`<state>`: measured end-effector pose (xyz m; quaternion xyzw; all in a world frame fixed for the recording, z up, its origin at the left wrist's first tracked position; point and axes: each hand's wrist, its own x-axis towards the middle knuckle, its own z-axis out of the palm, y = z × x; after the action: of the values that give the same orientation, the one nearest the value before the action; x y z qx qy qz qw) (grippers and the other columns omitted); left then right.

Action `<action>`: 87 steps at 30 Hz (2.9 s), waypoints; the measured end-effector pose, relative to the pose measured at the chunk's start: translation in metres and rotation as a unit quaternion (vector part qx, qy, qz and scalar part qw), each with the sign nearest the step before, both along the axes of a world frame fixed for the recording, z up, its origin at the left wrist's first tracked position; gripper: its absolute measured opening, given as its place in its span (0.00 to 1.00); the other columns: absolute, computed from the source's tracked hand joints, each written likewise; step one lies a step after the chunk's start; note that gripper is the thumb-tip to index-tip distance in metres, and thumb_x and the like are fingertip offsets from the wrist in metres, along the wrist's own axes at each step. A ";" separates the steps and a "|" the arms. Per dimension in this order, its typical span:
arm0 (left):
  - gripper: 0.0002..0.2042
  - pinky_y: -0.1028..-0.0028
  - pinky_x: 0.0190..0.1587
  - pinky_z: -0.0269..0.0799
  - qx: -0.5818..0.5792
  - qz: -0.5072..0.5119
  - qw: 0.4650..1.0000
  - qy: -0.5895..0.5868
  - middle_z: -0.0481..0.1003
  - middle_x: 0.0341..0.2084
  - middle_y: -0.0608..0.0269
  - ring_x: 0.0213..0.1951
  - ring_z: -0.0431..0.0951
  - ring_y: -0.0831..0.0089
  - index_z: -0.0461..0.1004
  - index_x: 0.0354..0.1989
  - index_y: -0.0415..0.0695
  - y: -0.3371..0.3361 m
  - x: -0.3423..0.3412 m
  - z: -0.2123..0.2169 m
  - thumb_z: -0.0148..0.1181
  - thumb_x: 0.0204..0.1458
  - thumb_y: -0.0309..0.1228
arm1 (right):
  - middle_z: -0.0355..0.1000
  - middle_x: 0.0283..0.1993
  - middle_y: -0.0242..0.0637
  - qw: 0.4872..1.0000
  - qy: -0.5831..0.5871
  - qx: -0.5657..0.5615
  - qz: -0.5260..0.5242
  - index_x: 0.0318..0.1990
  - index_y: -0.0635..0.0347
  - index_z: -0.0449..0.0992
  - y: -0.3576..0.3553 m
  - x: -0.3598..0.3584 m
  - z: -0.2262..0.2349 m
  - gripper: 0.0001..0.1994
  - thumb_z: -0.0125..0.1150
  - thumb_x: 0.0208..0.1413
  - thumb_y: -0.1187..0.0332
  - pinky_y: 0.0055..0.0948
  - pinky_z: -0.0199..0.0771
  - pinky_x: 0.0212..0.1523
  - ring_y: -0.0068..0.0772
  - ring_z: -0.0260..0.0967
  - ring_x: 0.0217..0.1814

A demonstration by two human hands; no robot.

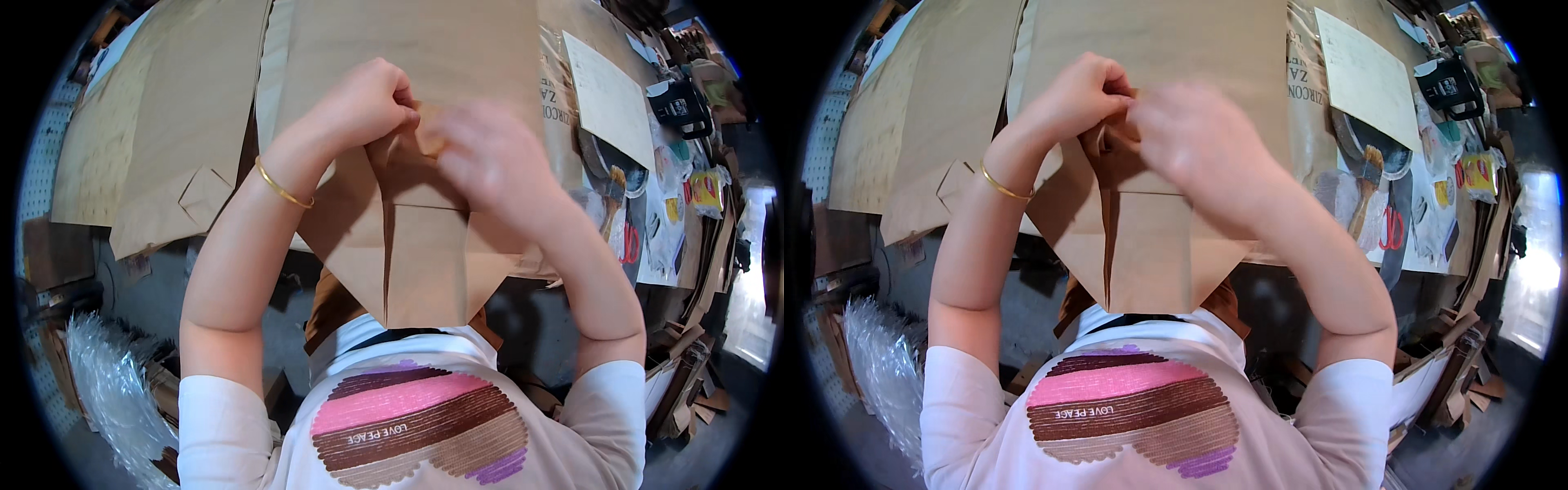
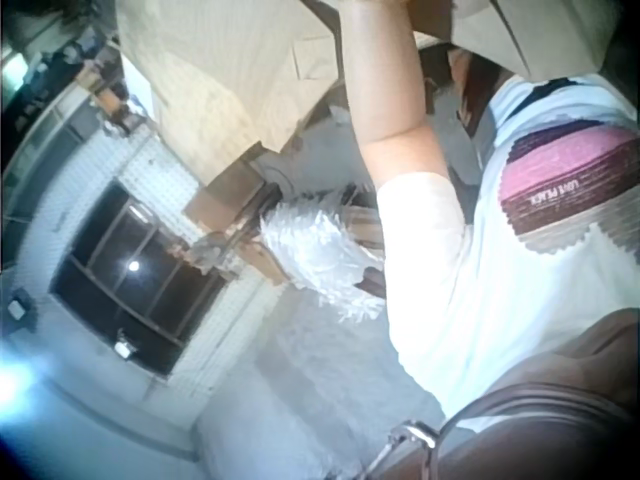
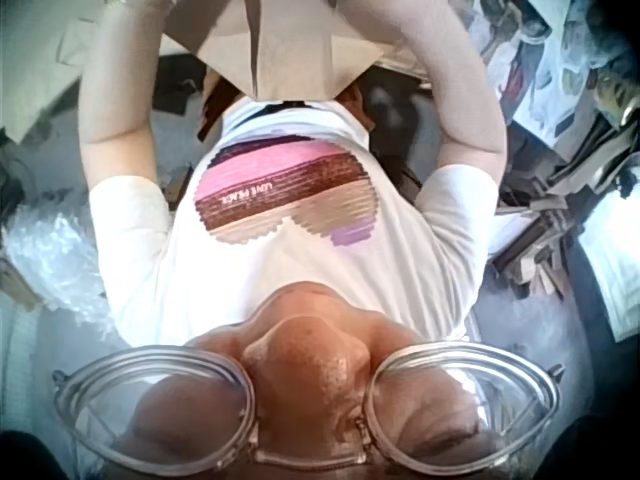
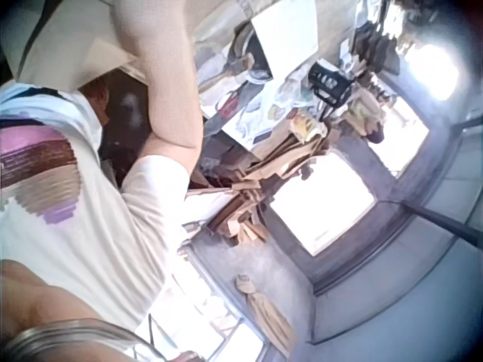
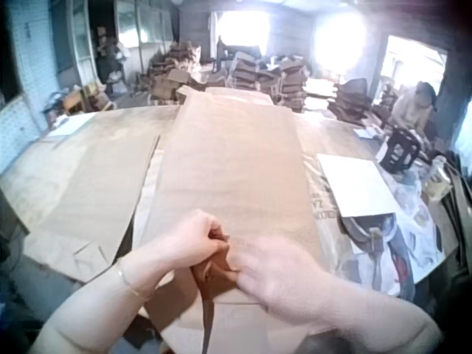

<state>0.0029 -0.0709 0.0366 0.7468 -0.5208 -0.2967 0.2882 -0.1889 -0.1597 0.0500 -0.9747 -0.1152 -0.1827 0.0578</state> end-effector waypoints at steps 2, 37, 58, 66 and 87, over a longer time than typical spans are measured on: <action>0.06 0.71 0.27 0.69 -0.010 0.028 0.998 -0.049 0.75 0.19 0.58 0.26 0.76 0.73 0.74 0.24 0.33 0.003 0.002 -0.009 0.61 0.48 0.24 | 0.71 0.42 0.43 0.987 0.134 -0.070 0.051 0.29 0.61 0.78 0.031 -0.016 -0.005 0.07 0.59 0.42 0.69 0.30 0.70 0.41 0.41 0.70 0.44; 0.22 0.69 0.51 0.69 0.108 -0.153 0.982 -0.037 0.74 0.41 0.55 0.47 0.73 0.57 0.74 0.45 0.37 0.086 0.002 0.008 0.63 0.35 0.21 | 0.69 0.24 0.44 0.886 0.277 0.286 -0.236 0.21 0.64 0.73 -0.021 -0.042 -0.008 0.07 0.64 0.44 0.73 0.41 0.71 0.33 0.48 0.70 0.28; 0.35 0.60 0.47 0.71 0.170 -0.062 0.968 -0.173 0.68 0.46 0.53 0.47 0.72 0.51 0.66 0.51 0.47 0.078 -0.054 0.024 0.75 0.29 0.33 | 0.74 0.28 0.34 0.912 0.007 -0.048 -0.407 0.42 0.57 0.80 -0.114 -0.263 -0.036 0.14 0.70 0.45 0.72 0.29 0.74 0.32 0.33 0.72 0.29; 0.39 0.58 0.47 0.71 0.173 -0.037 0.954 -0.244 0.67 0.50 0.51 0.45 0.72 0.49 0.63 0.53 0.45 0.081 -0.069 0.021 0.77 0.26 0.29 | 0.76 0.28 0.29 0.734 -0.112 0.375 -0.555 0.33 0.65 0.81 -0.230 -0.239 -0.073 0.07 0.66 0.53 0.69 0.17 0.65 0.29 0.16 0.66 0.26; 0.65 0.58 0.69 0.50 0.136 0.003 0.978 -0.160 0.50 0.67 0.38 0.68 0.49 0.44 0.49 0.69 0.46 0.085 -0.056 0.038 0.81 0.13 0.37 | 0.57 0.15 0.23 0.486 -0.329 0.737 -0.335 0.34 0.62 0.76 -0.216 -0.246 -0.011 0.09 0.58 0.57 0.65 0.19 0.47 0.18 0.15 0.49 0.16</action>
<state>-0.0534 0.0138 0.0743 0.8184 -0.5125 -0.2405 0.0984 -0.4352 -0.3761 0.0387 -0.4101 0.3865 -0.5136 0.6471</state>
